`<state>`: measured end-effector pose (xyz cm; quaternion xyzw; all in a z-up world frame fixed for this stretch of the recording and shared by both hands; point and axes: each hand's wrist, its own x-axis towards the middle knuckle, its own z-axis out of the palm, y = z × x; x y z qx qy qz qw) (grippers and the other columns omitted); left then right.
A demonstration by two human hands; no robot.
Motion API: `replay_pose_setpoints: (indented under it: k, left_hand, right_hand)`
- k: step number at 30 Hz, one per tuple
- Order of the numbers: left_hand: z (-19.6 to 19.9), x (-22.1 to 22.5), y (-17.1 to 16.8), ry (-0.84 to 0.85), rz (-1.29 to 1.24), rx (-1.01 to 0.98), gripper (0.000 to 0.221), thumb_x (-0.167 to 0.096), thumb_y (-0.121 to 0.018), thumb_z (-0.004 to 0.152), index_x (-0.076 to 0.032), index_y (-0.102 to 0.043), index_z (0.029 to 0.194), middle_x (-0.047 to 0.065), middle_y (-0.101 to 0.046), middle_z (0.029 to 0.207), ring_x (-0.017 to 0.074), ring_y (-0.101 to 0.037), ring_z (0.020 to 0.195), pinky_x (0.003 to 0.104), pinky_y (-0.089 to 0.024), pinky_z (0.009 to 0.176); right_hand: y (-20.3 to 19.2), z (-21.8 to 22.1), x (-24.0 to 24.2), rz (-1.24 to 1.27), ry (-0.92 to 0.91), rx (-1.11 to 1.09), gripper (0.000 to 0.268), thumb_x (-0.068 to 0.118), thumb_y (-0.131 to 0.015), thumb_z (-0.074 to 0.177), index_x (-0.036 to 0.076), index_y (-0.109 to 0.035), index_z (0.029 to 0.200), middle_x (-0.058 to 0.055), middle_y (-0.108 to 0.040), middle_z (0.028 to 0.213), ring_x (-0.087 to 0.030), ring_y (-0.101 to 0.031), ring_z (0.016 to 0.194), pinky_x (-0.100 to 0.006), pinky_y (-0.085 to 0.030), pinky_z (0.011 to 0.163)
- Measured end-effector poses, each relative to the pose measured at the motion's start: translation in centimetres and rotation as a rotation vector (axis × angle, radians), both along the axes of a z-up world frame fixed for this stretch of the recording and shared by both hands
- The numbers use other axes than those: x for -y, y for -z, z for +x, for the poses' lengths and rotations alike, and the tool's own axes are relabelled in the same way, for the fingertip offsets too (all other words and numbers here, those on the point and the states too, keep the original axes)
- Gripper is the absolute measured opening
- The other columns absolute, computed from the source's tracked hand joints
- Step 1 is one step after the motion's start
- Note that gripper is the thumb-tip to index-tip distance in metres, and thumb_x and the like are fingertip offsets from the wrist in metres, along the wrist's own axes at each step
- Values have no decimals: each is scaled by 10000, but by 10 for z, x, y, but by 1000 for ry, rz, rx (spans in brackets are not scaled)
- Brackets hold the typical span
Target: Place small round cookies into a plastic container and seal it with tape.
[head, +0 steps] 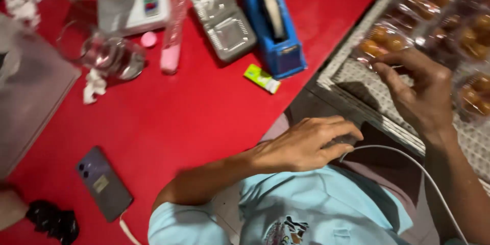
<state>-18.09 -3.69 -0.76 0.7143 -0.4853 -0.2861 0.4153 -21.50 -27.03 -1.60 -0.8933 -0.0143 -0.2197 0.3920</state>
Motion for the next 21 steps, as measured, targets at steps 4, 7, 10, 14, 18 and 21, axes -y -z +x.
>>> replay_pose_setpoints:
  k: [4,7,10,14,18,21]
  left_hand:
    - [8,-30,-26,-201,-59,173,218,-268,-533,1021,-165,-640,1181,56,-723,1156,272,-719,998,399,-539,857]
    - [29,-47,-30,-446,-221,214,150,-147,-584,1029,-103,-642,1159,93,-697,1151,237,-700,1011,321,-625,755]
    - [57,-57,-30,-661,-156,297,200,-174,-634,1001,-103,-624,1188,86,-693,1095,218,-766,788,364,-614,708]
    - [79,-64,-23,-727,-262,291,181,-134,-608,989,-109,-643,1165,41,-680,1048,189,-676,935,314,-544,780]
    - [85,-65,-16,-721,-306,94,180,-153,-616,981,-102,-646,1151,47,-688,1036,119,-634,838,256,-549,719]
    - [88,-65,-8,-724,-289,-3,197,-179,-626,971,-126,-651,1158,39,-690,1024,74,-589,708,233,-550,652]
  right_hand:
    - [-25,32,-46,361,-89,-197,163,106,-669,1069,-27,-701,1156,-145,-719,1111,-203,-685,973,-281,-585,820]
    - [-30,59,-63,332,-168,-222,316,282,-584,1072,17,-684,1213,-148,-687,1174,-261,-665,1083,-353,-554,913]
    - [-26,88,-73,266,-264,-223,516,461,-461,1066,25,-681,1229,-178,-653,1230,-309,-641,1136,-413,-539,892]
    - [-35,107,-86,290,-207,-343,573,609,-461,997,105,-726,1051,-112,-594,1172,-256,-600,1117,-414,-496,961]
    - [-41,115,-95,330,-111,-418,371,468,-633,988,122,-759,949,-45,-642,1080,-178,-651,1006,-331,-490,902]
    - [-42,116,-99,368,-94,-418,178,282,-737,955,108,-756,926,-27,-683,1015,-150,-684,944,-282,-549,869]
